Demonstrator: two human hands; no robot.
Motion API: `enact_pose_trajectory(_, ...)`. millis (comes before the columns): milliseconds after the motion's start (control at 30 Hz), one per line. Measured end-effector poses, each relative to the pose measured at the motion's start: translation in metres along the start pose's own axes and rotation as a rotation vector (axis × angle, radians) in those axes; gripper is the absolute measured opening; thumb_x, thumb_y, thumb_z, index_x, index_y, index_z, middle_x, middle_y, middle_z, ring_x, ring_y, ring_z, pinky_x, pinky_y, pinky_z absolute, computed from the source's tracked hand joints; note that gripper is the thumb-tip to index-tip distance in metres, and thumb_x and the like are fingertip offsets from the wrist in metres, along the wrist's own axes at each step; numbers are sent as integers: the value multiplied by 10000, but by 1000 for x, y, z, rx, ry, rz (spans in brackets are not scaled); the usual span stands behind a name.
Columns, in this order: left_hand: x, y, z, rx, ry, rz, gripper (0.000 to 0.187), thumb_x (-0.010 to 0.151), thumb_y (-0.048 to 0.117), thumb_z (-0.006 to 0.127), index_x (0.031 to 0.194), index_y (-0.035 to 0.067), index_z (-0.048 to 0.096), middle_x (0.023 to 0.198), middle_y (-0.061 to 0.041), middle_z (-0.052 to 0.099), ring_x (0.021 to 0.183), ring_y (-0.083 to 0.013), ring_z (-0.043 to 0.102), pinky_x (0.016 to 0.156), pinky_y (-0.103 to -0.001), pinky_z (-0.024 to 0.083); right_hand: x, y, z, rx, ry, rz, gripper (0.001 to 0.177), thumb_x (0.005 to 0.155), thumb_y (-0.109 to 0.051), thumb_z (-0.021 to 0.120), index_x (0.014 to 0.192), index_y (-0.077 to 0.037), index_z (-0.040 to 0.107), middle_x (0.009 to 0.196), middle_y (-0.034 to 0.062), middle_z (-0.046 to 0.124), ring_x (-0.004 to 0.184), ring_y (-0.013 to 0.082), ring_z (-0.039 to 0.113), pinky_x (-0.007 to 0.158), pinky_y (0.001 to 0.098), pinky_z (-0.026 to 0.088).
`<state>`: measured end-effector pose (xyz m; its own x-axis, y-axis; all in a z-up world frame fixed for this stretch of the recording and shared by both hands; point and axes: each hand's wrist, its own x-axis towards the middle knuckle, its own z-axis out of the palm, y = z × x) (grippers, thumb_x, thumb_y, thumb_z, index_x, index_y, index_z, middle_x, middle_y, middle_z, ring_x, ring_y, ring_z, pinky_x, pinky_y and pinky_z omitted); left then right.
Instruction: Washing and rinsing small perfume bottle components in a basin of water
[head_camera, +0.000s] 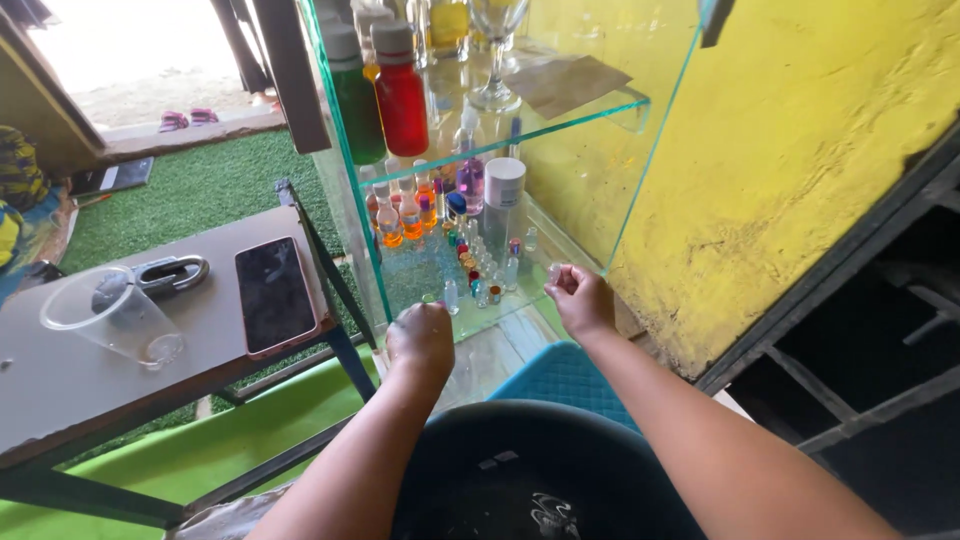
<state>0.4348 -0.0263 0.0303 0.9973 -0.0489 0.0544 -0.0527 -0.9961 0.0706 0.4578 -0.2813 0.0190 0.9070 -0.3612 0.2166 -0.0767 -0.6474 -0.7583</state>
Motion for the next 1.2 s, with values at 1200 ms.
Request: enact_pose_trajectory(1200,-264,-7,-103,-620,321,250,451,869,148,705,1281,-29,659,1325,-327,609,1229,-529,586,988,-555,520,-220,-93,-127,47,260,-699,64,997,-2,672,1022,-30,724,992,154,756,797,295,702,677,370,576)
